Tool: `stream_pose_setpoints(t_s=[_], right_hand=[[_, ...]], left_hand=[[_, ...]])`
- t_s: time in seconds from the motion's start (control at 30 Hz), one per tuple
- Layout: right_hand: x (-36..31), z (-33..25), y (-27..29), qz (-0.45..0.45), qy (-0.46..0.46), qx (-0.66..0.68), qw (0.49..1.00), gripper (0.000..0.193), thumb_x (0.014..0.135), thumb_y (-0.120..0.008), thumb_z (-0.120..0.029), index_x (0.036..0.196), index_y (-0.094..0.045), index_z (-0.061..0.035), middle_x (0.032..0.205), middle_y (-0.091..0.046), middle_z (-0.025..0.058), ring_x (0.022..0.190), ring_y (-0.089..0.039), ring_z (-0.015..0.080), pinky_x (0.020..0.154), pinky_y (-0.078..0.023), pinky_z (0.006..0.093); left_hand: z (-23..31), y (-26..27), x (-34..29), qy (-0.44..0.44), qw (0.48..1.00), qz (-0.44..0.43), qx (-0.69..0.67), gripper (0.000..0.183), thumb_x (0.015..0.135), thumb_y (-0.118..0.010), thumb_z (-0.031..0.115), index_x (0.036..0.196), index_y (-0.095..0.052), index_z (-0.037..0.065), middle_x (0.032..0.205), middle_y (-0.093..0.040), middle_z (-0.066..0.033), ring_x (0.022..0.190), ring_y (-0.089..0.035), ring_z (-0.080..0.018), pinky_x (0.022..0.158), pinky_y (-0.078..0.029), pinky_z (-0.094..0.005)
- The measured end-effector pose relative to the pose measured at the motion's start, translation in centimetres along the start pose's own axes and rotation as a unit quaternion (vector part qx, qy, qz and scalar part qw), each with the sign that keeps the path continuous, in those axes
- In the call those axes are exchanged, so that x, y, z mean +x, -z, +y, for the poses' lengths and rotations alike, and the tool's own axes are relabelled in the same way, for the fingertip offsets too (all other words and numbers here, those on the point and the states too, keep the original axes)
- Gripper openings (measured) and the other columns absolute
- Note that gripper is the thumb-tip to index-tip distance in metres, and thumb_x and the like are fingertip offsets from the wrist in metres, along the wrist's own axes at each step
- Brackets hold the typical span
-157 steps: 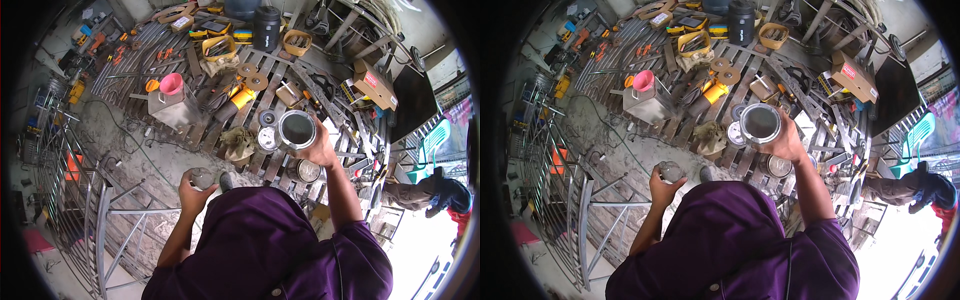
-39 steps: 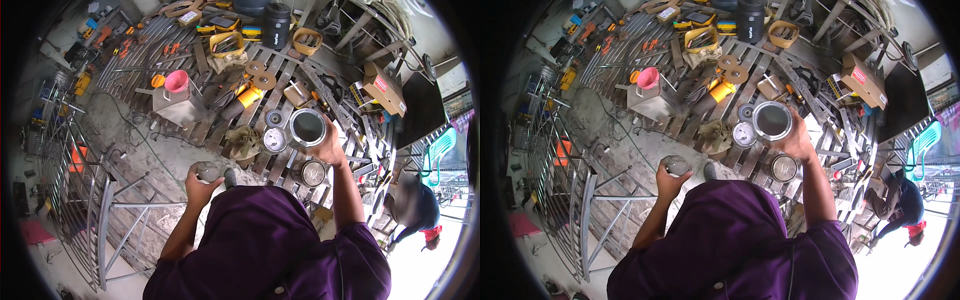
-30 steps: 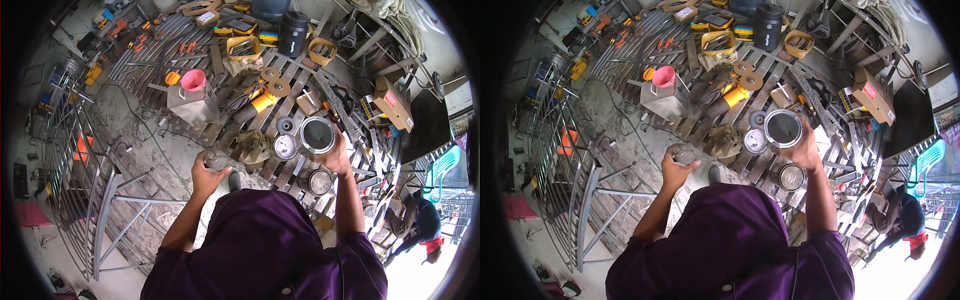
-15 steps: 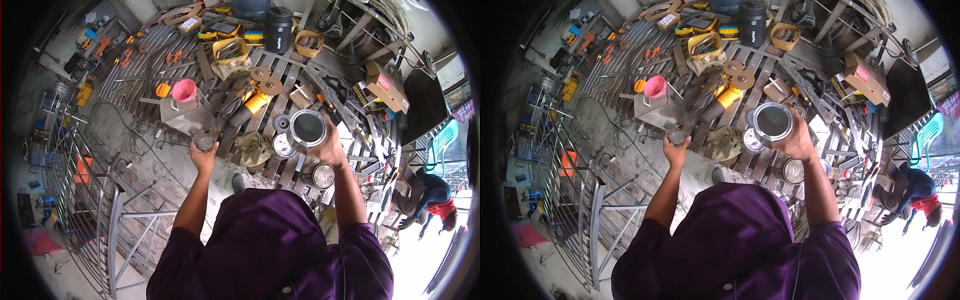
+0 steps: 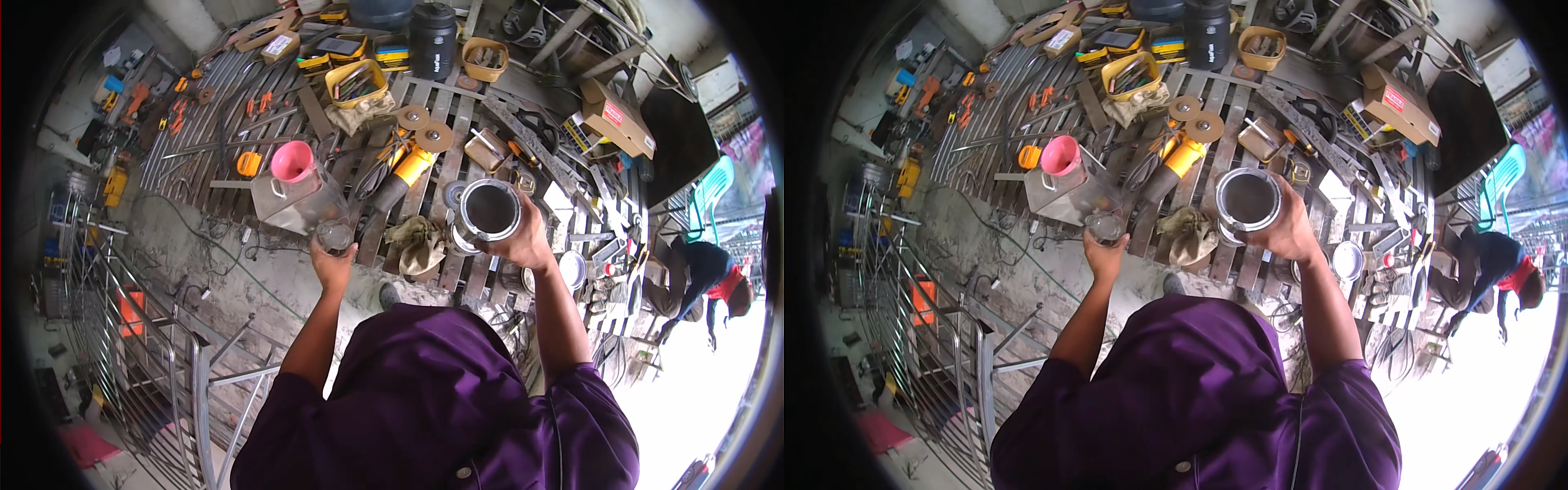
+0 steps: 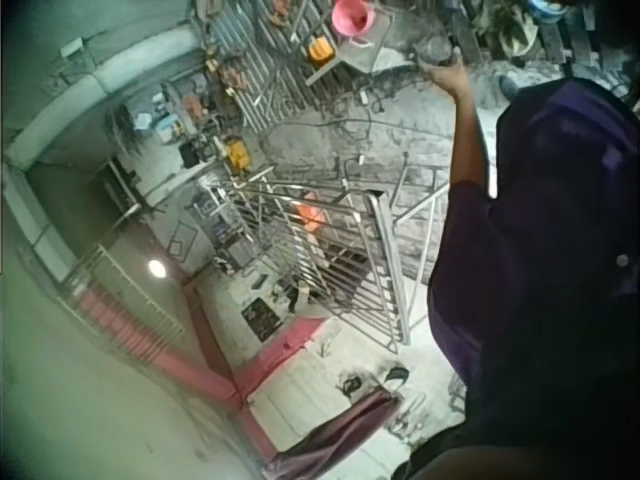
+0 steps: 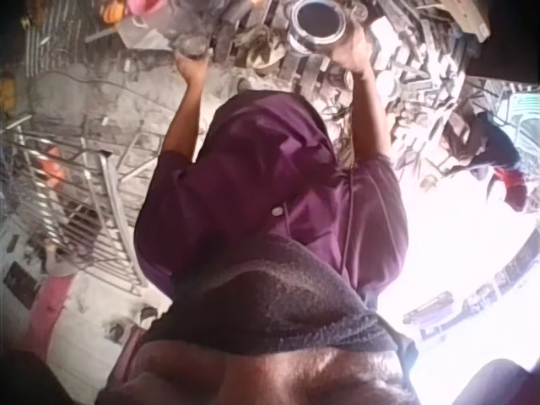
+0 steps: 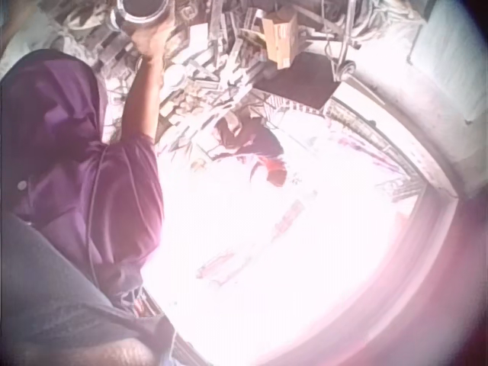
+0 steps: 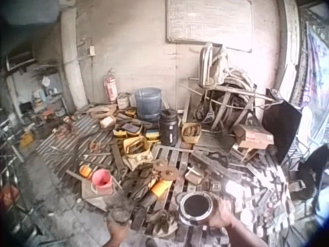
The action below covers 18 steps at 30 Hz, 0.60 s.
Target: The person is mixing a clear brownish liquid from a plastic bottle into several paint cans on a metal workbench.
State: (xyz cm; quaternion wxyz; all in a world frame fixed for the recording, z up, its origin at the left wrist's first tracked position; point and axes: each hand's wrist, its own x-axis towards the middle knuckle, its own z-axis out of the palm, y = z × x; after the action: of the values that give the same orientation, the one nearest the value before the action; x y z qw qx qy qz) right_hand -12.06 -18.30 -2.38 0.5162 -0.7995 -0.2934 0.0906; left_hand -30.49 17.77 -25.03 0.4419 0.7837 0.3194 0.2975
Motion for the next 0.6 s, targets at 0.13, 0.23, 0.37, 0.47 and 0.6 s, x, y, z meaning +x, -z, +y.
stream_pose_setpoints(t_s=[0.13, 0.23, 0.37, 0.47, 0.6], right_hand=[[-0.1, 0.0, -1.9, 0.079, -0.044, 0.022, 0.996, 0.095, 0.061, -0.098, -0.023, 0.143, -0.058, 0.0037, 0.130, -0.075, 0.0157, 0.121, -0.073, 0.0279, 0.111, -0.055, 0.0408], [-1.1, 0.7, -2.2, 0.067, -0.026, 0.009, 0.997, 0.096, 0.062, -0.099, -0.022, 0.144, -0.057, 0.0039, 0.132, -0.074, 0.0180, 0.123, -0.072, 0.0280, 0.111, -0.055, 0.0414], [-1.1, -0.4, -2.3, 0.077, -0.057, 0.052, 0.994, 0.097, 0.062, -0.099, -0.022, 0.145, -0.057, 0.0040, 0.136, -0.072, 0.0197, 0.126, -0.071, 0.0279, 0.112, -0.055, 0.0416], [-2.1, 1.6, -2.5, 0.092, -0.039, 0.056, 0.993, 0.097, 0.063, -0.099, -0.022, 0.146, -0.056, 0.0038, 0.136, -0.072, 0.0188, 0.127, -0.071, 0.0273, 0.113, -0.055, 0.0413], [-1.5, 0.1, -0.2, 0.067, -0.051, 0.038, 0.996, 0.099, 0.063, -0.099, -0.021, 0.147, -0.055, 0.0040, 0.136, -0.072, 0.0182, 0.126, -0.072, 0.0275, 0.112, -0.055, 0.0408]], left_hand=[[-1.8, 1.2, -0.6, 0.009, 0.999, -0.037, -0.020, 0.063, 0.077, -0.086, -0.004, 0.134, -0.060, -0.005, 0.125, -0.065, -0.0206, 0.124, -0.065, -0.0360, 0.105, -0.053, -0.0426], [-5.5, 3.4, -0.2, -0.016, 0.995, -0.025, 0.096, 0.049, 0.081, -0.074, -0.010, 0.127, -0.061, -0.004, 0.125, -0.064, -0.0194, 0.114, -0.067, -0.0319, 0.100, -0.054, -0.0395], [-11.0, 6.7, 3.5, 0.274, 0.960, 0.046, -0.022, 0.026, 0.094, -0.064, 0.011, 0.116, -0.060, -0.001, 0.115, -0.066, -0.0145, 0.096, -0.066, -0.0248, 0.085, -0.054, -0.0399], [-8.7, 3.0, 6.0, 0.467, 0.845, 0.177, -0.190, 0.029, 0.102, -0.053, 0.026, 0.113, -0.061, 0.001, 0.110, -0.067, -0.0110, 0.091, -0.066, -0.0220, 0.078, -0.052, -0.0413], [-8.6, 2.0, 8.3, 0.523, 0.762, 0.202, -0.324, 0.050, 0.107, -0.036, 0.041, 0.122, -0.065, 0.004, 0.118, -0.069, -0.0113, 0.091, -0.066, -0.0231, 0.078, -0.053, -0.0414]])
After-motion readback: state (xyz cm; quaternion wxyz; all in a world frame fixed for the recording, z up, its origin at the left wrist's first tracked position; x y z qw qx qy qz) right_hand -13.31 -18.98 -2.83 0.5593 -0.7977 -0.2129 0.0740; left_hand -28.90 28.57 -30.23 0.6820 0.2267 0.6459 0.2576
